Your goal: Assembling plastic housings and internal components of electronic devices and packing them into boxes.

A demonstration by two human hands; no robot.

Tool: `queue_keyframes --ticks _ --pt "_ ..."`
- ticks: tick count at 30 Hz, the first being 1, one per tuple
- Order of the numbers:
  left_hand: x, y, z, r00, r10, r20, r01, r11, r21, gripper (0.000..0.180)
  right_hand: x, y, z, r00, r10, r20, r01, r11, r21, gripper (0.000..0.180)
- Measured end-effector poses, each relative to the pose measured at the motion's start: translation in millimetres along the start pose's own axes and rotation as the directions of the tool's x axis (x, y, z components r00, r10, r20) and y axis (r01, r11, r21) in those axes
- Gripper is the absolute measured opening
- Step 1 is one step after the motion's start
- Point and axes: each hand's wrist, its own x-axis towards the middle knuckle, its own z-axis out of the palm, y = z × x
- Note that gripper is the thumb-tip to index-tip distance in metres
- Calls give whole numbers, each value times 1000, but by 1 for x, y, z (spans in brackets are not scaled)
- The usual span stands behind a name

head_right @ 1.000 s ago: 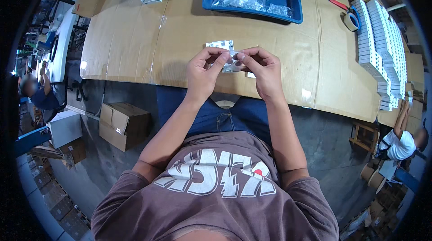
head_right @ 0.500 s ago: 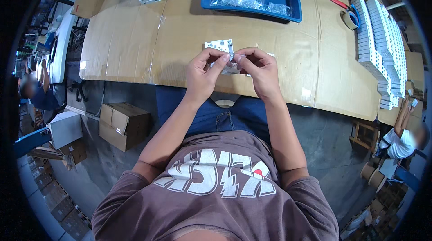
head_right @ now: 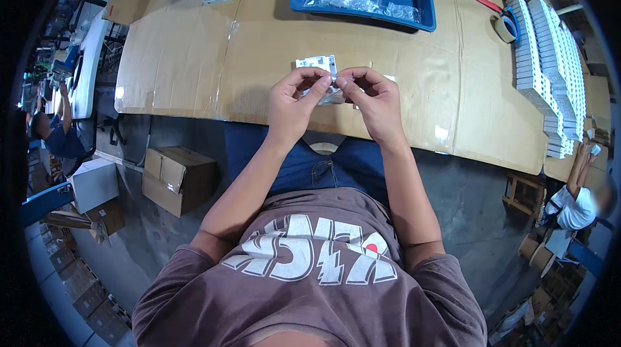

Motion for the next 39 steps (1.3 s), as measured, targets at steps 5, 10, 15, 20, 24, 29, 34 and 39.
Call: queue_keyframes --ticks 5,10,15,20,24,29,34,39 --pt "-1 2 0 1000 3 3 -3 998 59 15 1 3 -3 1000 6 4 -6 1000 2 15" --pt "-1 -1 -3 998 40 46 -47 986 159 13 1 6 -2 999 -30 31 31 999 -40 15" --pt "-2 6 0 999 2 53 -9 993 119 14 0 5 -1 999 -27 44 29 999 -44 16" --pt "-1 8 -3 996 46 73 -58 982 177 12 0 5 -2 996 -73 56 78 994 -77 14" --pt "-2 8 -1 996 73 42 -80 978 195 16 2 2 0 997 -76 34 80 985 -156 9" --pt "14 -9 -22 999 -51 -4 51 999 -10 43 -2 -7 0 981 -157 116 164 985 -53 8" --pt "14 -11 -41 760 -606 233 649 717 -253 38 -6 -15 -4 930 -247 272 294 945 -146 13" --pt "12 -7 -33 800 -548 244 600 735 -315 33 -4 -17 -11 907 -253 337 350 898 -268 15"
